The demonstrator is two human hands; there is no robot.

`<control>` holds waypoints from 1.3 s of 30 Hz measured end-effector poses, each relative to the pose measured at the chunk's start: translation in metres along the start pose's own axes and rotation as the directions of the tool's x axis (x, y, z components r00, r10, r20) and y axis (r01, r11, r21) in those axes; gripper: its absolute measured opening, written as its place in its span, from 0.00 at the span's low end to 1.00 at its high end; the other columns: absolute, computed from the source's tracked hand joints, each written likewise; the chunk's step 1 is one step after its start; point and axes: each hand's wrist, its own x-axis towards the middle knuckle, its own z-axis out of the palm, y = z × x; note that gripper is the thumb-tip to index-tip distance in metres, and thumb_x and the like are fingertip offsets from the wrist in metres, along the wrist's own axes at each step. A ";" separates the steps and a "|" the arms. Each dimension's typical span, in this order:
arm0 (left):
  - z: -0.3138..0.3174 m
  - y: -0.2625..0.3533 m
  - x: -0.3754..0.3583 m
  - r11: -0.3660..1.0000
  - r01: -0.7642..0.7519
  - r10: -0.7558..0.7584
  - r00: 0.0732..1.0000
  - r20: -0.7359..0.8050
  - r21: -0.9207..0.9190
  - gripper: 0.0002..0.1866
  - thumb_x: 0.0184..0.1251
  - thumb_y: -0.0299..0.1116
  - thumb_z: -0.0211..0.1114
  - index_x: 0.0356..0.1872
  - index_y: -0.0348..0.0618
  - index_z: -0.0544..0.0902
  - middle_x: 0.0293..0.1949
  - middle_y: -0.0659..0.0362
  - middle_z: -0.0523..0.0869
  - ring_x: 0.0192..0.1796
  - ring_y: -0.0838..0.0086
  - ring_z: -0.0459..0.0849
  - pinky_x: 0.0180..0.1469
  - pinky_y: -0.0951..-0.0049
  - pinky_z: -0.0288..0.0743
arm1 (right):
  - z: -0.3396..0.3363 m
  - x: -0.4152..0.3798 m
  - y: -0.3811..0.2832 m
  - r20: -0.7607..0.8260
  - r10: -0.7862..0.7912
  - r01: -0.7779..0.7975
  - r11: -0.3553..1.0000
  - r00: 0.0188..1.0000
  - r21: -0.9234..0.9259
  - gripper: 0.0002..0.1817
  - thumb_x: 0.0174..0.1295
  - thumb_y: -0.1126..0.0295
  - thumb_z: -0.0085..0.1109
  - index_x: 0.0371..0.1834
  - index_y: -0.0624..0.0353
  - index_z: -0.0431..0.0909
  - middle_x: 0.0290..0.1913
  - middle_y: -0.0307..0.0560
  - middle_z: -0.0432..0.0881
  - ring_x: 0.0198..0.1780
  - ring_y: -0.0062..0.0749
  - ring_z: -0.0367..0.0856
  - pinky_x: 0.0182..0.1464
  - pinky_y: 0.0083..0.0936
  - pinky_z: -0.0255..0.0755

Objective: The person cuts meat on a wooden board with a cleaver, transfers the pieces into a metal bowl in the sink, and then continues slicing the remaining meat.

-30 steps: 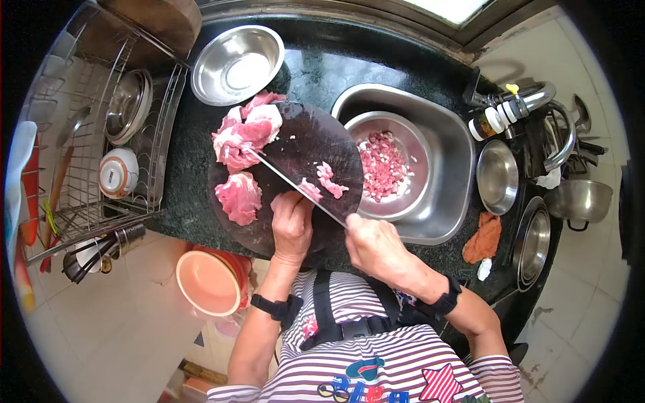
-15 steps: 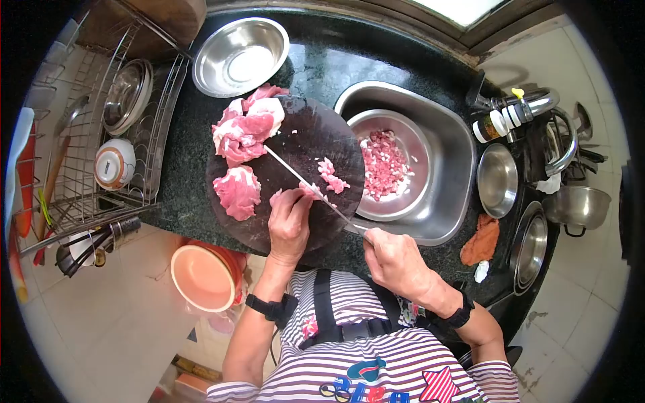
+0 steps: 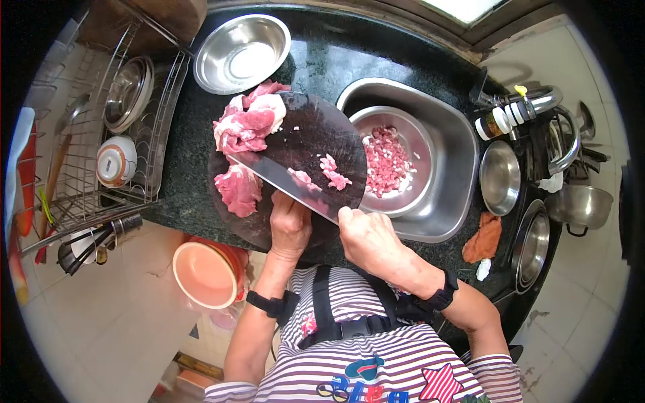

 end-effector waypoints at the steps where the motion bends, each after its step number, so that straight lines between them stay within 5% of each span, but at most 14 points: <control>1: 0.000 0.000 0.000 1.000 -0.006 0.006 1.000 -0.003 -0.001 0.17 0.51 0.16 0.65 0.45 0.39 0.85 0.47 0.48 0.84 0.53 0.50 0.82 0.55 0.57 0.77 | -0.001 -0.003 0.002 -0.012 0.008 -0.008 1.000 1.000 0.013 0.05 0.54 0.80 0.56 0.31 0.65 0.69 0.24 0.60 0.79 0.26 0.59 0.80 0.29 0.49 0.73; 10: 0.000 0.009 0.003 0.997 0.077 -0.076 0.996 -0.055 0.020 0.15 0.55 0.19 0.66 0.46 0.34 0.83 0.51 0.50 0.80 0.53 0.55 0.80 0.56 0.60 0.75 | -0.021 -0.032 0.025 0.021 0.166 -0.165 0.943 0.986 0.290 0.06 0.59 0.77 0.55 0.28 0.67 0.70 0.21 0.66 0.76 0.29 0.66 0.79 0.33 0.53 0.72; 15: -0.001 0.018 0.007 0.992 0.126 -0.127 0.991 -0.050 -0.019 0.15 0.57 0.21 0.69 0.46 0.36 0.84 0.53 0.47 0.80 0.53 0.54 0.80 0.56 0.61 0.75 | -0.018 -0.035 0.019 -0.033 0.145 -0.132 0.961 0.989 0.244 0.06 0.60 0.77 0.55 0.29 0.67 0.70 0.21 0.66 0.76 0.30 0.66 0.79 0.33 0.53 0.71; 21: 0.001 0.002 0.013 0.998 0.057 -0.057 0.997 -0.055 -0.012 0.12 0.55 0.20 0.69 0.41 0.38 0.84 0.40 0.54 0.84 0.46 0.58 0.82 0.50 0.62 0.77 | -0.022 -0.047 0.019 0.013 0.152 -0.152 0.972 0.988 0.177 0.05 0.60 0.77 0.55 0.30 0.66 0.70 0.22 0.65 0.76 0.30 0.66 0.79 0.33 0.52 0.72; 39: -0.002 -0.004 0.009 0.998 0.001 -0.004 0.999 -0.048 -0.069 0.11 0.52 0.19 0.71 0.38 0.39 0.84 0.39 0.56 0.84 0.42 0.59 0.83 0.45 0.62 0.77 | -0.027 -0.047 0.007 -0.041 0.107 -0.097 0.975 0.993 0.198 0.05 0.58 0.78 0.57 0.34 0.65 0.72 0.27 0.62 0.80 0.31 0.62 0.80 0.33 0.49 0.73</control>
